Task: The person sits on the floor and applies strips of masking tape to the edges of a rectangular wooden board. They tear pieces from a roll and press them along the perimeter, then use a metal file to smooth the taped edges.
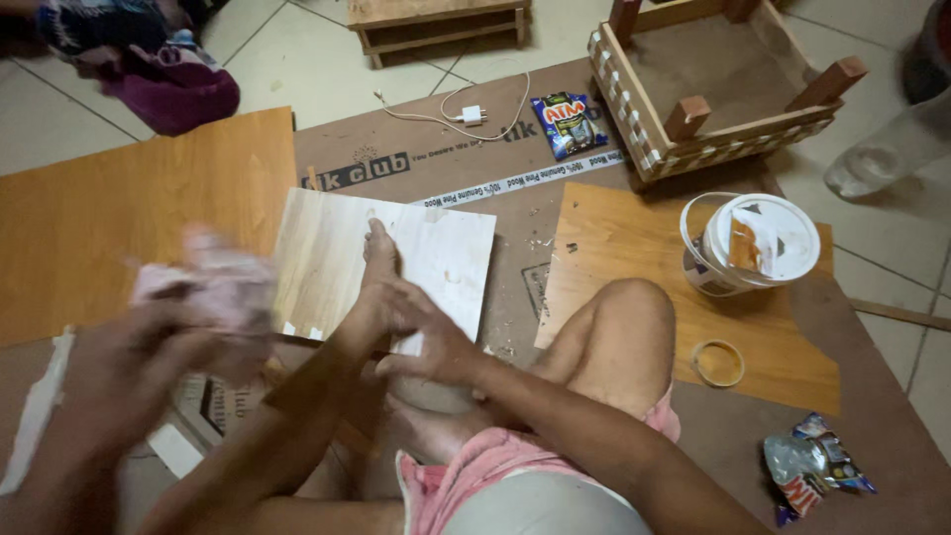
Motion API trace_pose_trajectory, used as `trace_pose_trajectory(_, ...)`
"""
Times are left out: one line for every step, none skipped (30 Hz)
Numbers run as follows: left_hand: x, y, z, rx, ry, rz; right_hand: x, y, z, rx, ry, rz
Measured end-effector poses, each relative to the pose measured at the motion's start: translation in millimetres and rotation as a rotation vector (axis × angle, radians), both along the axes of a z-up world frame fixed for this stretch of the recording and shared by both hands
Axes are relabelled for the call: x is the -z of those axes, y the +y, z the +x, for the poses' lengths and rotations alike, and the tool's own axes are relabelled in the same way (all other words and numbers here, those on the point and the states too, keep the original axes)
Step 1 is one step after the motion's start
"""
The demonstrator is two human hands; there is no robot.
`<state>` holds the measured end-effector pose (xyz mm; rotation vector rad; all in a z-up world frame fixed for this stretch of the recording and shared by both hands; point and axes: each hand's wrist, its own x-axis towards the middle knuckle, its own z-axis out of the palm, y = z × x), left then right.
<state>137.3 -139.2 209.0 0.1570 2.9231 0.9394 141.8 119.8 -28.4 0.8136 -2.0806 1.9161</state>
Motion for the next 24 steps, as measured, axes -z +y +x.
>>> trace_pose_trajectory(19,6,0,0.062,-0.038,-0.067,-10,-4,9,0.007,0.082,-0.016)
trace_pose_trajectory(43,20,-1,0.243,-0.119,0.121,-15,-8,16,0.014,0.163,-0.031)
trace_pose_trajectory(64,34,3,0.234,-0.184,0.105,-13,-10,22,0.02,0.245,-0.047)
trace_pose_trajectory(86,52,7,0.226,-0.248,0.09,-6,-9,28,-0.014,0.035,-0.174)
trace_pose_trajectory(99,61,10,0.196,-0.211,0.145,7,-7,32,-0.048,-0.178,-0.3)
trace_pose_trajectory(110,68,12,0.167,-0.173,0.199,25,-5,29,-0.082,-0.391,-0.424)
trace_pose_trajectory(121,69,12,0.139,-0.138,0.255,50,9,18,-0.101,-0.254,-0.476)
trace_pose_trajectory(132,66,14,0.081,-0.079,0.335,78,28,7,-0.12,-0.116,-0.526)
trace_pose_trajectory(144,62,14,0.025,-0.02,0.411,106,46,-5,0.208,-0.352,-0.311)
trace_pose_trajectory(159,55,16,-0.031,0.04,0.487,136,66,-19,0.527,-0.585,-0.083)
trace_pose_trajectory(179,49,17,-0.115,0.013,0.532,163,88,-40,0.632,-0.653,-0.01)
trace_pose_trajectory(204,42,20,-0.199,-0.015,0.575,188,109,-62,0.737,-0.723,0.063)
trace_pose_trajectory(232,37,25,-0.212,-0.072,0.625,211,120,-80,0.779,-0.736,0.094)
trace_pose_trajectory(262,33,32,-0.224,-0.13,0.674,232,127,-96,0.82,-0.749,0.125)
trace_pose_trajectory(292,31,40,-0.241,-0.164,0.732,246,131,-118,0.857,-0.748,0.156)
trace_pose_trajectory(322,31,44,-0.257,-0.199,0.788,257,132,-141,0.866,-0.771,0.16)
trace_pose_trajectory(346,28,54,-0.281,-0.257,0.758,268,119,-157,0.853,-0.81,0.163)
trace_pose_trajectory(367,26,65,-0.305,-0.315,0.728,278,104,-169,0.841,-0.849,0.167)
trace_pose_trajectory(383,24,70,-0.292,-0.316,0.595,284,90,-184,0.903,-0.796,0.247)
trace_pose_trajectory(396,23,75,-0.279,-0.316,0.462,288,78,-195,0.963,-0.74,0.326)
trace_pose_trajectory(407,21,78,-0.265,-0.32,0.333,291,71,-198,1.025,-0.682,0.41)
trace_pose_trajectory(417,21,78,-0.188,-0.194,0.278,295,67,-196,1.007,-0.705,0.35)
trace_pose_trajectory(426,24,78,-0.111,-0.07,0.221,298,66,-191,0.986,-0.728,0.292)
trace_pose_trajectory(432,24,76,-0.033,0.053,0.164,299,66,-184,0.964,-0.751,0.235)
